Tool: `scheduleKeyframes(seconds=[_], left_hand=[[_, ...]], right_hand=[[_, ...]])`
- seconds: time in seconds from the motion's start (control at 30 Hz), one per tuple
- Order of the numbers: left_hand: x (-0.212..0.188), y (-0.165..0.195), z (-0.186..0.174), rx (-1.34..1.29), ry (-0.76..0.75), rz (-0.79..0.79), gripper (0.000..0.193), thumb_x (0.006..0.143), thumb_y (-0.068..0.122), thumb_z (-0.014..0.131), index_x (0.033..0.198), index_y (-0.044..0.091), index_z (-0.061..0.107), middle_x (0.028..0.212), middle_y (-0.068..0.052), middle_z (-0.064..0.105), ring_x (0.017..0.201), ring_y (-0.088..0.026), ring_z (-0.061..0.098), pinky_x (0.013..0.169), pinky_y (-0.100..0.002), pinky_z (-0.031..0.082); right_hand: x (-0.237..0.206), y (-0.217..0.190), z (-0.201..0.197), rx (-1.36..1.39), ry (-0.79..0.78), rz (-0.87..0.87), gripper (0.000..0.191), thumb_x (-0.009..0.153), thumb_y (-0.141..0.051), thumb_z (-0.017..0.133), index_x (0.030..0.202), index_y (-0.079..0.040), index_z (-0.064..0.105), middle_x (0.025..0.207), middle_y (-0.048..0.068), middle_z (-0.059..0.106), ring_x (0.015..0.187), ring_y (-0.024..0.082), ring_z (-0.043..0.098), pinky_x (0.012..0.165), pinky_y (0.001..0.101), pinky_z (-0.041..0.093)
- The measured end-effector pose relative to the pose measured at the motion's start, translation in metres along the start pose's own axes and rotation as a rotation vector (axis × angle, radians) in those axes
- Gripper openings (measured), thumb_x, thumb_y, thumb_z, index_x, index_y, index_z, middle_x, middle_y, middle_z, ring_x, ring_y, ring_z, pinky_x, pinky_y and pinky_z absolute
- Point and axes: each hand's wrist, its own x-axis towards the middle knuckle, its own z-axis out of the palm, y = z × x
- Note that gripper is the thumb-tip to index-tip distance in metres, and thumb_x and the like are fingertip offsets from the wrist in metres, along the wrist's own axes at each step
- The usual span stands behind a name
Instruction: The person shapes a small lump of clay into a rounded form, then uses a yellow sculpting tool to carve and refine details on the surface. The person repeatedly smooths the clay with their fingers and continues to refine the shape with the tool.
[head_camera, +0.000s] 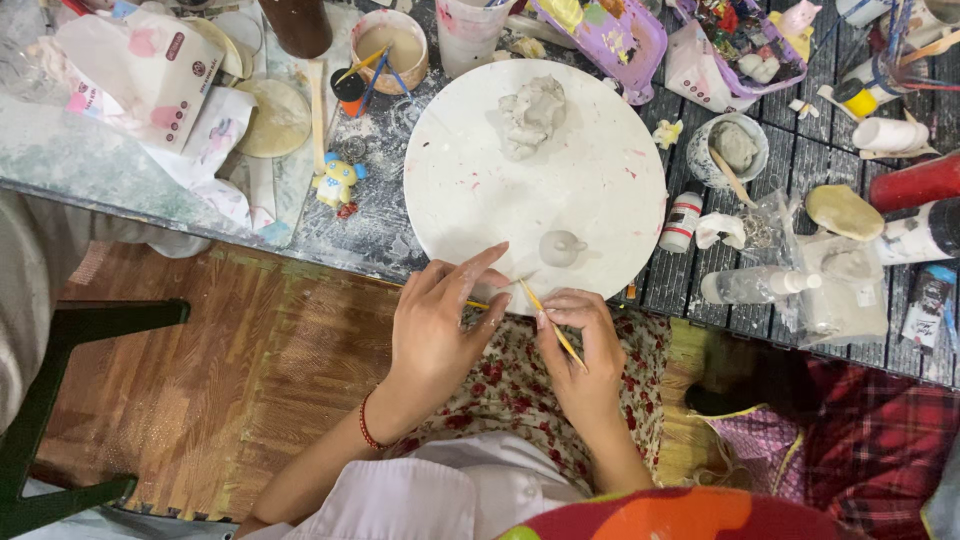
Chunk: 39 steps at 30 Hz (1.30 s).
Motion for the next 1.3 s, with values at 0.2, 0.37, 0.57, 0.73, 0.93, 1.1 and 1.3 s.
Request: scheduleKeyframes(seconds=[0.2,0.37,0.57,0.73,0.93,1.1,1.3], left_hand=[[0.002,-0.001,0.003,0.051,0.017,0.033,0.042,0.086,0.014,0.079,0.126,0.012,0.069,0.11,-0.004,0.068,0.096,-0.025,0.062,0.085,-0.039,0.052],[0.001,-0.001,0.005,0.025,0.023,0.049,0.018,0.088,0.015,0.078,0.106,0.012,0.076,0.113,-0.002,0.067,0.096,-0.023,0.064,0.083,-0.037,0.053],[0.004,-0.003,0.009,0.079,0.026,0.035,0.011,0.086,0.018,0.08,0.097,0.015,0.078,0.106,0.002,0.067,0.09,-0.021,0.064,0.078,-0.037,0.052],[0.005,-0.003,0.011,0.1,0.032,0.042,0.01,0.086,0.017,0.08,0.095,0.014,0.076,0.103,0.002,0.067,0.089,-0.021,0.064,0.076,-0.037,0.052],[0.004,-0.007,0.009,-0.152,0.023,0.005,0.013,0.088,0.012,0.079,0.101,0.012,0.076,0.101,-0.001,0.072,0.089,-0.02,0.065,0.078,-0.034,0.053],[0.002,-0.011,0.007,-0.614,-0.084,-0.343,0.013,0.091,0.003,0.073,0.102,0.01,0.076,0.097,-0.002,0.073,0.08,-0.009,0.069,0.072,-0.024,0.054],[0.001,-0.011,0.006,-0.91,-0.257,-0.278,0.026,0.094,-0.004,0.067,0.12,0.0,0.064,0.1,-0.008,0.076,0.092,-0.009,0.068,0.077,-0.022,0.05]], right_hand=[[0.006,-0.005,-0.004,-0.002,-0.061,0.044,0.02,0.092,0.006,0.072,0.104,0.0,0.057,0.106,0.016,0.068,0.103,0.028,0.071,0.089,0.0353,0.057],[-0.002,0.005,-0.003,0.116,-0.002,0.086,0.018,0.095,0.007,0.068,0.105,0.0,0.055,0.107,0.017,0.069,0.105,0.025,0.07,0.092,0.0351,0.057],[-0.014,0.033,-0.004,0.438,0.137,0.099,0.015,0.103,0.007,0.06,0.109,0.0,0.049,0.109,0.018,0.066,0.107,0.024,0.068,0.1,0.0373,0.057],[-0.002,0.06,-0.018,0.414,0.323,0.027,0.014,0.106,0.003,0.061,0.111,-0.003,0.049,0.107,0.015,0.065,0.1,0.019,0.067,0.092,0.0343,0.059],[0.041,0.067,-0.035,-0.224,0.223,0.006,0.017,0.102,-0.001,0.069,0.117,-0.002,0.059,0.121,0.015,0.064,0.119,0.027,0.061,0.109,0.0424,0.048],[0.067,0.056,-0.04,-0.34,-0.022,-0.051,0.028,0.095,-0.014,0.074,0.12,-0.005,0.065,0.129,0.012,0.066,0.131,0.034,0.05,0.115,0.0487,0.032],[0.037,0.038,-0.048,-0.266,0.116,-0.081,0.023,0.095,-0.015,0.072,0.115,-0.006,0.066,0.13,0.009,0.065,0.135,0.033,0.051,0.12,0.0476,0.036]])
